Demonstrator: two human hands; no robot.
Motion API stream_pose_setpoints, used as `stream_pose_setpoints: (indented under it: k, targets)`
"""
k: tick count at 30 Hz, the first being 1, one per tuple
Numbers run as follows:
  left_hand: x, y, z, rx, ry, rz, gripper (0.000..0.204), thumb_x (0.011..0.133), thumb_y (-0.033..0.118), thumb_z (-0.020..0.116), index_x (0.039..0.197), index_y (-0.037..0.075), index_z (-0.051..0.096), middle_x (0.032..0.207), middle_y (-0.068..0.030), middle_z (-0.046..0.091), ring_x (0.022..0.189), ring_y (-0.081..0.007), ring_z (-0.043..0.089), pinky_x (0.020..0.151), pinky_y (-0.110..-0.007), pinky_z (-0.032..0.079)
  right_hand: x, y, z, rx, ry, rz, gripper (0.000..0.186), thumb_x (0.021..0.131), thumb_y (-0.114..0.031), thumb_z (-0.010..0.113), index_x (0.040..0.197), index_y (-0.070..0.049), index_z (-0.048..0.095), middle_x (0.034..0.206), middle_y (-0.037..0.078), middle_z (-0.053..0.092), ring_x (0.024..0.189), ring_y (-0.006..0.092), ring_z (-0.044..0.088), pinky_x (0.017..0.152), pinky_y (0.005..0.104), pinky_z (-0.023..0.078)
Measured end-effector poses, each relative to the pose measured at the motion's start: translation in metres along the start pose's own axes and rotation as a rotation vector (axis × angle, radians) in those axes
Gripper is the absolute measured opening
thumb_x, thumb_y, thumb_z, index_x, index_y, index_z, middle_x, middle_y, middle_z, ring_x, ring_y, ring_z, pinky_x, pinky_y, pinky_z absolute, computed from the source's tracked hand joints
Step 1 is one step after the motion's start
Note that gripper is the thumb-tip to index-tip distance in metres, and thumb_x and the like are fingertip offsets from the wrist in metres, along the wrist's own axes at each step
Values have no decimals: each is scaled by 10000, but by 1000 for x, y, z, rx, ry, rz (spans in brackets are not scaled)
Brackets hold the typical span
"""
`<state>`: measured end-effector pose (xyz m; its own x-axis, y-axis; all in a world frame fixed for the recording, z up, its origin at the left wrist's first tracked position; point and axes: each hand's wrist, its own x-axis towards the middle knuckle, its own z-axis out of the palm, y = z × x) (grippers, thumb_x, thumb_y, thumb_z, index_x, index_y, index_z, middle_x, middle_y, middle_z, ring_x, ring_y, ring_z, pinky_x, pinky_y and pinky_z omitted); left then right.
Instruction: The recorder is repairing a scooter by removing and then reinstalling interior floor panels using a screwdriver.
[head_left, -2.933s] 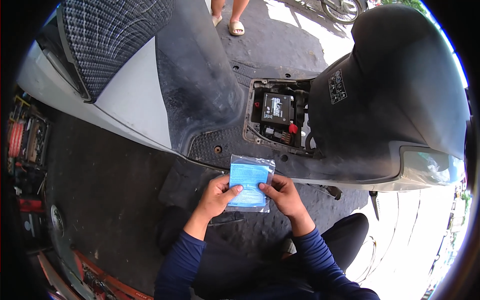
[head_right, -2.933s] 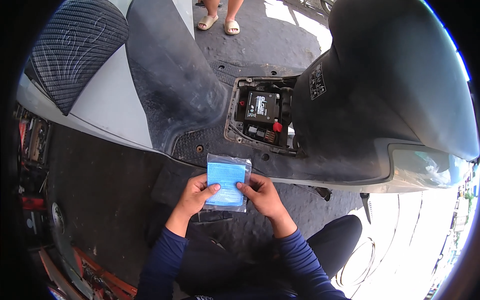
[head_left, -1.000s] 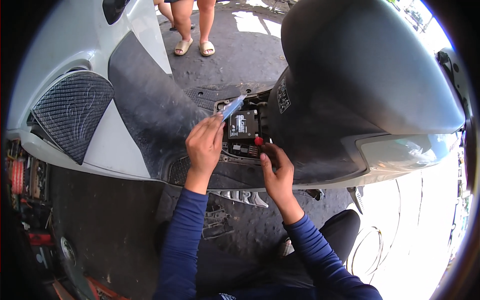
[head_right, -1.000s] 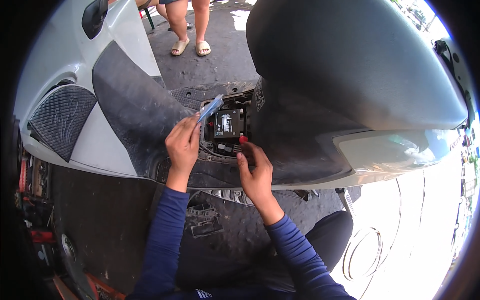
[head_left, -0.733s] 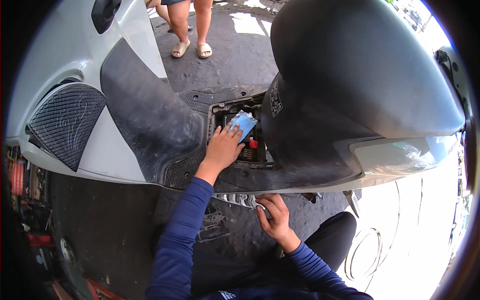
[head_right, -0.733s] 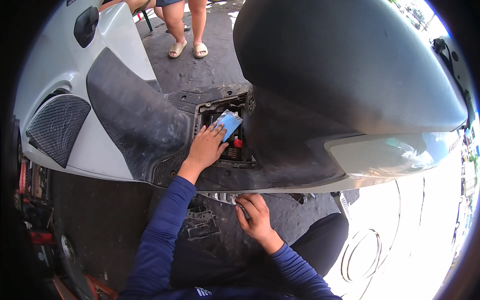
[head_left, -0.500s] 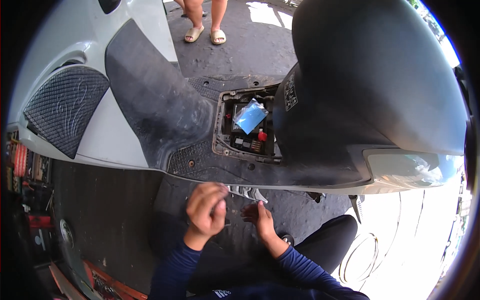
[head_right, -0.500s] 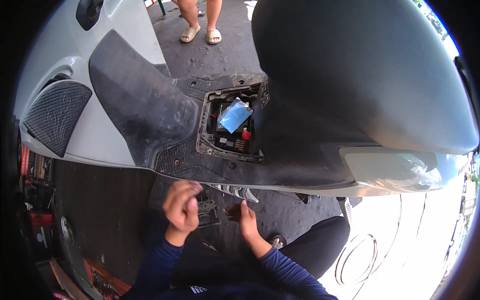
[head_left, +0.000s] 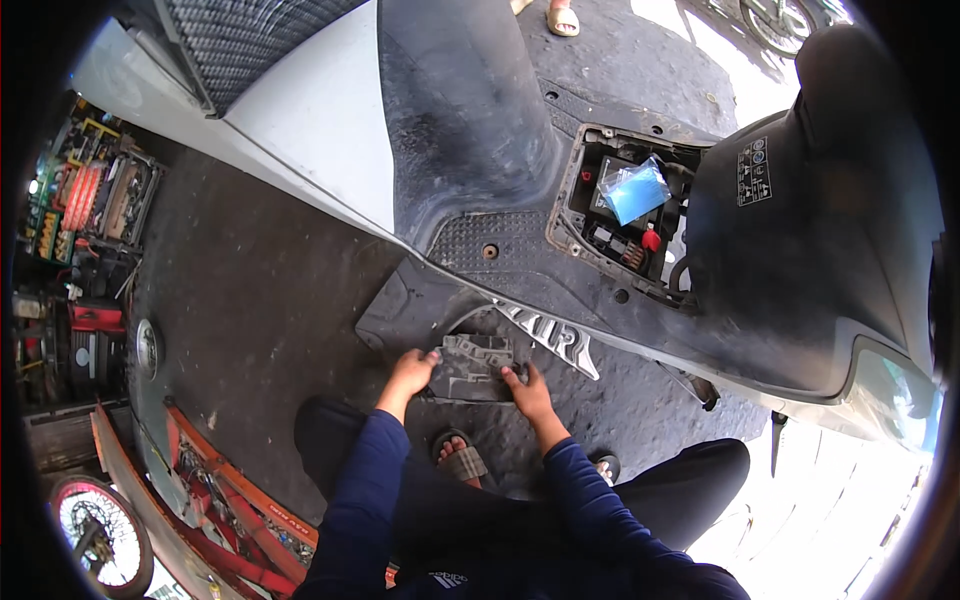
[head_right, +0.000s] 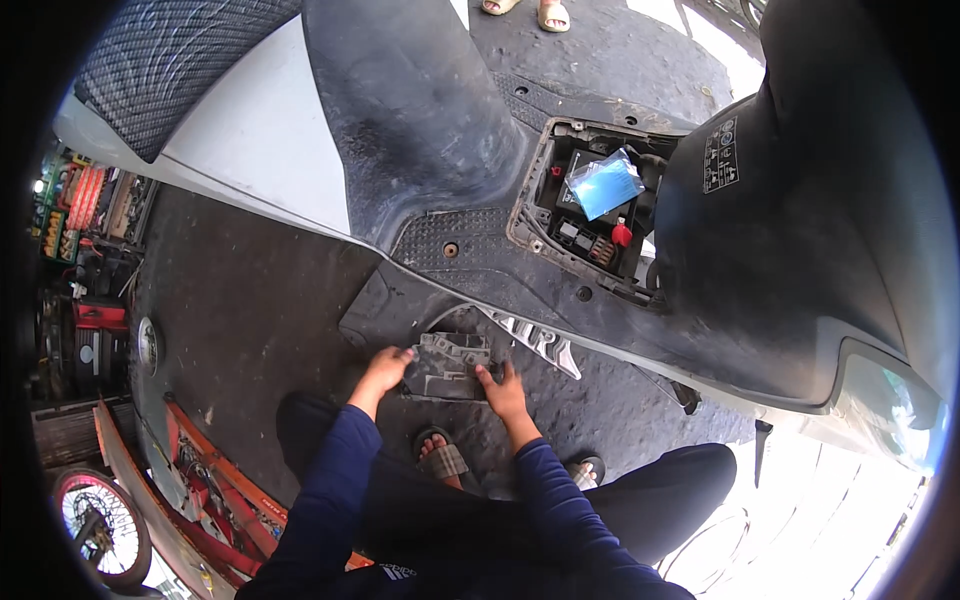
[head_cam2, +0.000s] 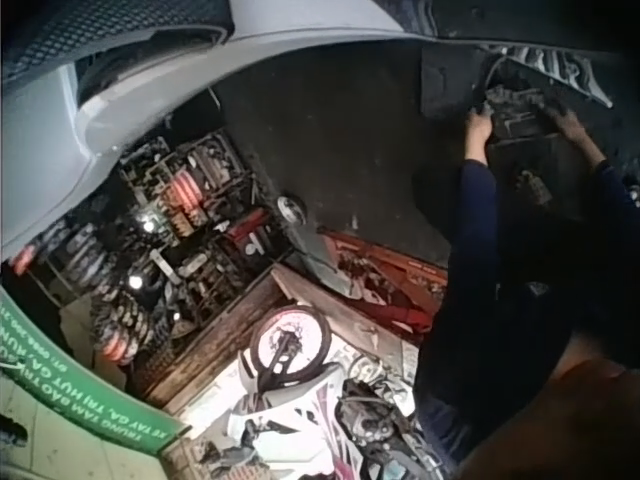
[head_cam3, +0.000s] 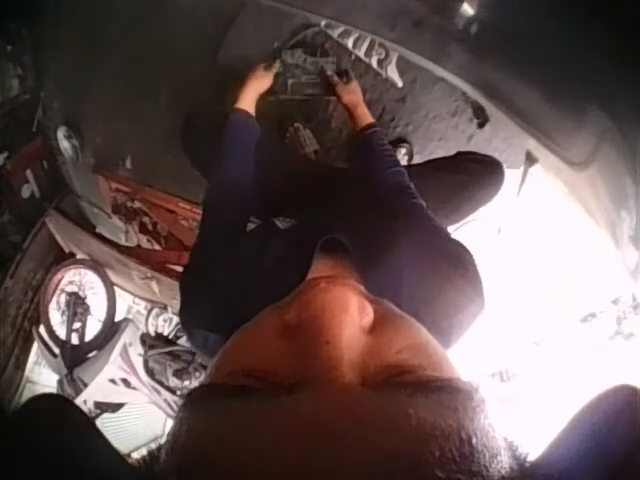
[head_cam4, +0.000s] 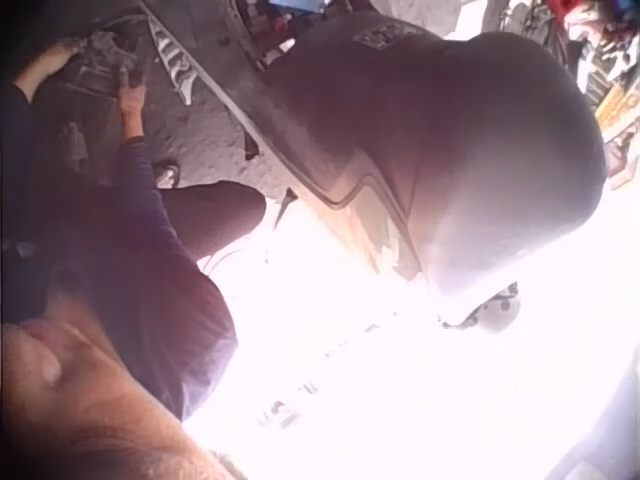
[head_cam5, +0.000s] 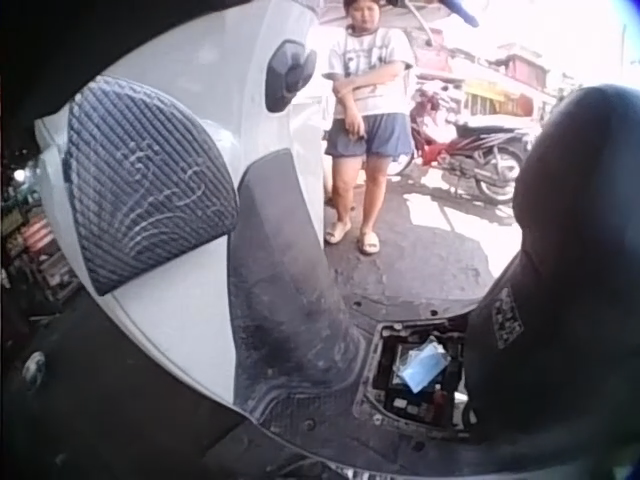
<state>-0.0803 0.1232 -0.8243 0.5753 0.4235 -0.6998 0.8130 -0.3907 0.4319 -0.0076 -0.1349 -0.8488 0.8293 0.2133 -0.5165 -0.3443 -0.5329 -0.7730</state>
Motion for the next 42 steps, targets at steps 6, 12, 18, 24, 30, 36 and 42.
stream_pose_setpoints:
  k: [6, 12, 18, 24, 30, 36, 42]
  targets:
    - [-54, 65, 0, 177, -99, 51, 606, 916, 456, 595, 1270, -34, 537, 1270, -279, 582, 1212, -415, 542, 1010, -441, 435, -23, 5, -30, 139, 26, 140, 695, 827, -370, 775, 1297, 56, 491, 1091, 169, 660, 929, 215, 639, 795, 334, 511]
    - [-16, 55, 34, -214, 0, 231, 604, 921, 528, 572, 1248, 19, 552, 1172, -237, 646, 1125, -373, 608, 951, -431, 460, -40, -57, -98, -332, 88, -197, 515, 771, -326, 803, 1083, 29, 598, 905, 215, 687, 855, 364, 673, 758, 396, 519]
    - [19, 70, 68, -602, 21, 366, 403, 952, 386, 609, 848, -3, 605, 702, -63, 580, 684, -162, 526, 662, -333, 432, -26, -66, -109, -54, 91, -159, 347, 807, -180, 765, 1022, 36, 599, 820, 182, 684, 729, 275, 672, 682, 374, 518]
    - [35, 78, 96, -973, -66, 21, 181, 953, 320, 585, 880, 159, 625, 711, 39, 556, 576, -91, 509, 520, -263, 395, -49, -85, -96, -299, -83, -355, 275, 825, -206, 754, 1000, -22, 648, 843, 156, 703, 748, 293, 695, 671, 371, 536]
    - [94, 5, 142, -1478, -148, 60, 195, 947, 269, 544, 981, 116, 659, 941, -28, 672, 812, -183, 651, 705, -323, 501, -64, -117, -56, -566, -71, -735, 170, 833, -254, 706, 896, -107, 646, 815, 73, 657, 722, 302, 664, 612, 414, 516]
    - [75, 21, 151, -1682, -381, 182, 225, 957, 236, 551, 1029, 46, 646, 1057, -69, 691, 934, -179, 664, 808, -306, 523, -48, -113, -64, -732, -83, -767, 312, 761, -369, 743, 963, -146, 662, 949, 36, 648, 863, 249, 649, 698, 387, 515]
    - [59, 56, 132, -1748, -318, -23, 260, 968, 299, 582, 1023, 56, 657, 954, -60, 710, 839, -168, 683, 746, -333, 548, -22, -99, -78, -720, 154, -698, 933, 484, -599, 830, 1153, 10, 602, 960, 121, 600, 937, 325, 585, 916, 476, 421]
